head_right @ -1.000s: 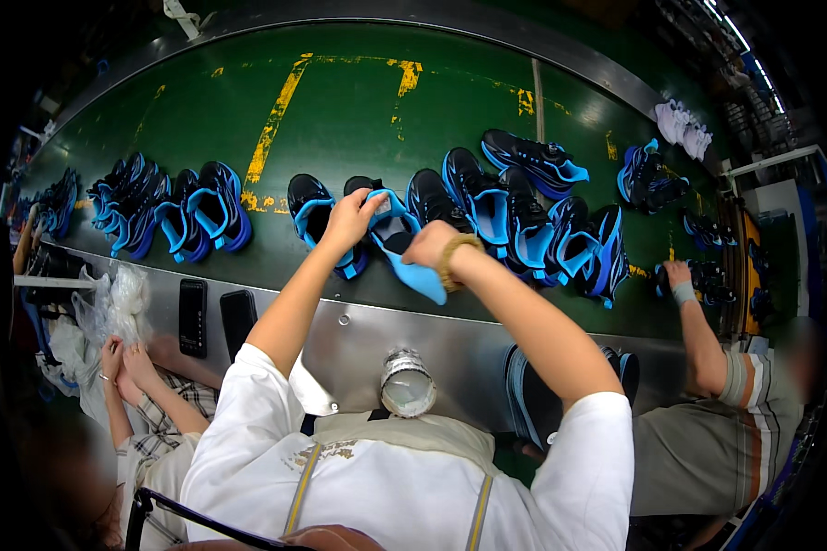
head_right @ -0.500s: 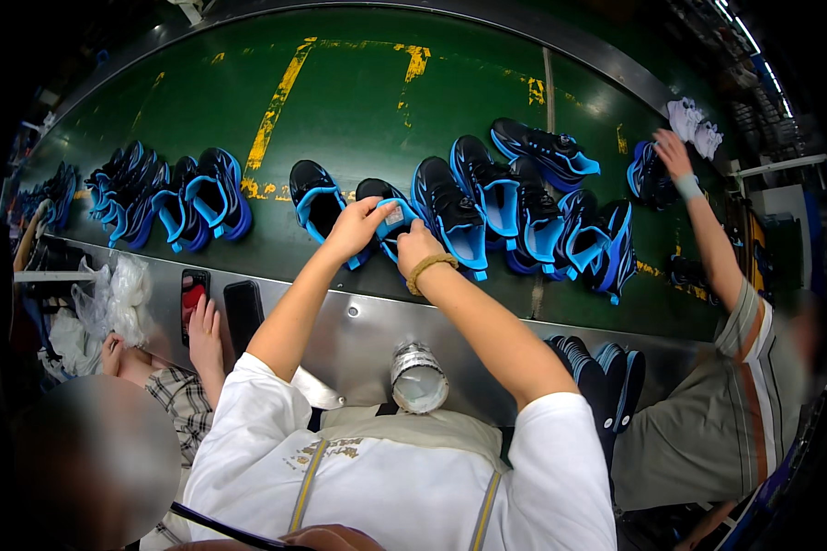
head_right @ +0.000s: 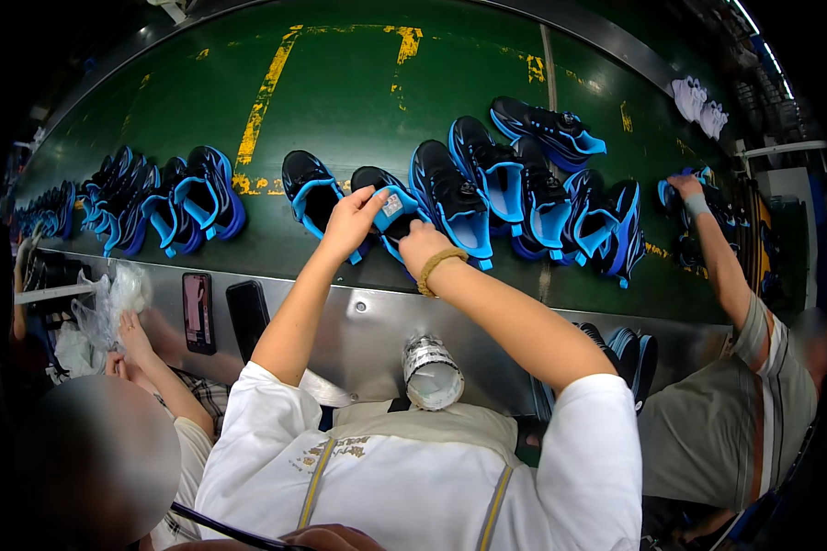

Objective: The person inserts insoles into shoes on an assembly line by hand. The person takes an insole from a stack, places it into the shoe, and presses it down firmly to secure it.

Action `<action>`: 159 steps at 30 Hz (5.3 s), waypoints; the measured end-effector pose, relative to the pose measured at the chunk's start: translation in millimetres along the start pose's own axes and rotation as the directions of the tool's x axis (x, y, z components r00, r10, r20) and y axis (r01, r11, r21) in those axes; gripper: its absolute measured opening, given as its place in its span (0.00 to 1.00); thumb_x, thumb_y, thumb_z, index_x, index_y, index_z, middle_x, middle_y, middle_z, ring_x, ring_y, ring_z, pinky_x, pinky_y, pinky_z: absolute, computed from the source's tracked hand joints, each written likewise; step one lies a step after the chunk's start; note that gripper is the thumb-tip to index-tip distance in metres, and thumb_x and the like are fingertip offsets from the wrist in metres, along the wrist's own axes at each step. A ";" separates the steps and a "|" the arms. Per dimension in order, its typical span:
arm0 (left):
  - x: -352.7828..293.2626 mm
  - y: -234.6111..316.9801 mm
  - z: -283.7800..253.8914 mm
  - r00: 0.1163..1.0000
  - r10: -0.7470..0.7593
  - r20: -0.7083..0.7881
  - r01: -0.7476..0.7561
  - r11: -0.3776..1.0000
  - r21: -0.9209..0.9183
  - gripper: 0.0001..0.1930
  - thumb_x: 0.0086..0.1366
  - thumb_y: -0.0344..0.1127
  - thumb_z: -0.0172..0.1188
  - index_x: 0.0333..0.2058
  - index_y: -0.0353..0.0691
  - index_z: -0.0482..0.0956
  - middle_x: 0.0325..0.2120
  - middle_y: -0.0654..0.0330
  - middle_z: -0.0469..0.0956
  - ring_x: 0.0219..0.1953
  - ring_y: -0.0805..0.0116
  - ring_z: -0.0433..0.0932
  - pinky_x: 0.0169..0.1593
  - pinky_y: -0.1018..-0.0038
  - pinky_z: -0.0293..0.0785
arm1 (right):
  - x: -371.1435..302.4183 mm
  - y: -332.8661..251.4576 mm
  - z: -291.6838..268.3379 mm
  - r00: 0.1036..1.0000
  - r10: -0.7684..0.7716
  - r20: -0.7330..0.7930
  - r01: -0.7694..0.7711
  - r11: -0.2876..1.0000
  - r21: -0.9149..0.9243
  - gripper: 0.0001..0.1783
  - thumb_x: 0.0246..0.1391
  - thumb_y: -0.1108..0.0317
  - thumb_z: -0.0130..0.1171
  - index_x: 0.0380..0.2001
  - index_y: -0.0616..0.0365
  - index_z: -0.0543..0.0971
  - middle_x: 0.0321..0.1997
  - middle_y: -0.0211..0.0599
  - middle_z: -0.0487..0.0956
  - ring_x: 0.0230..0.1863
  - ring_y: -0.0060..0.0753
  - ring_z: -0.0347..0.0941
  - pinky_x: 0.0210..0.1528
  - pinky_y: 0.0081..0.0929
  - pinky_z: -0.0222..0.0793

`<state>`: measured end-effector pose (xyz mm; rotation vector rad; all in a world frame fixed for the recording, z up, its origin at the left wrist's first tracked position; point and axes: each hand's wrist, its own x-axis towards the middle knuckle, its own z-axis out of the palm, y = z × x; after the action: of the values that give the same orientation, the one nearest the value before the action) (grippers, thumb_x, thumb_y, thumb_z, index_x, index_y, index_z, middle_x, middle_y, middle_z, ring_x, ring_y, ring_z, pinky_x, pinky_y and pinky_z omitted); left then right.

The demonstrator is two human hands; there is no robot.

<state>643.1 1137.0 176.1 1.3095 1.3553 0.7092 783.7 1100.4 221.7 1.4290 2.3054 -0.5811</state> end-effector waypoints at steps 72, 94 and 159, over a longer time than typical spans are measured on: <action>13.4 53.7 66.5 0.743 -0.575 0.343 -0.412 0.010 0.911 0.16 0.50 0.36 0.50 0.38 0.39 0.74 0.47 0.54 0.65 0.49 0.57 0.63 0.47 0.64 0.61 | -213.7 60.7 16.4 0.708 0.268 -0.653 0.108 0.873 0.476 0.13 0.39 0.72 0.54 0.33 0.61 0.71 0.37 0.40 0.71 0.38 0.41 0.67 0.49 0.38 0.56; -33.2 105.4 51.2 0.904 0.240 0.355 -0.415 0.697 0.584 0.13 0.50 0.37 0.55 0.33 0.37 0.71 0.32 0.51 0.70 0.33 0.54 0.70 0.35 0.69 0.67 | -384.3 92.8 86.0 0.510 0.753 -0.415 -0.467 0.648 0.602 0.22 0.21 0.67 0.68 0.24 0.59 0.68 0.36 0.42 0.62 0.41 0.44 0.59 0.42 0.34 0.56; -8.8 43.8 102.4 0.950 0.232 -0.209 -0.185 0.957 0.222 0.17 0.57 0.43 0.46 0.33 0.33 0.70 0.25 0.46 0.72 0.31 0.48 0.70 0.32 0.66 0.66 | -6.4 84.8 33.9 0.954 0.011 0.298 0.095 0.937 -0.337 0.21 0.50 0.61 0.38 0.45 0.60 0.66 0.53 0.41 0.59 0.51 0.40 0.57 0.50 0.31 0.56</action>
<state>750.8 1112.8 193.4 1.5868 1.5205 0.9136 866.0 1112.1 183.3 1.0495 2.0756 -0.3453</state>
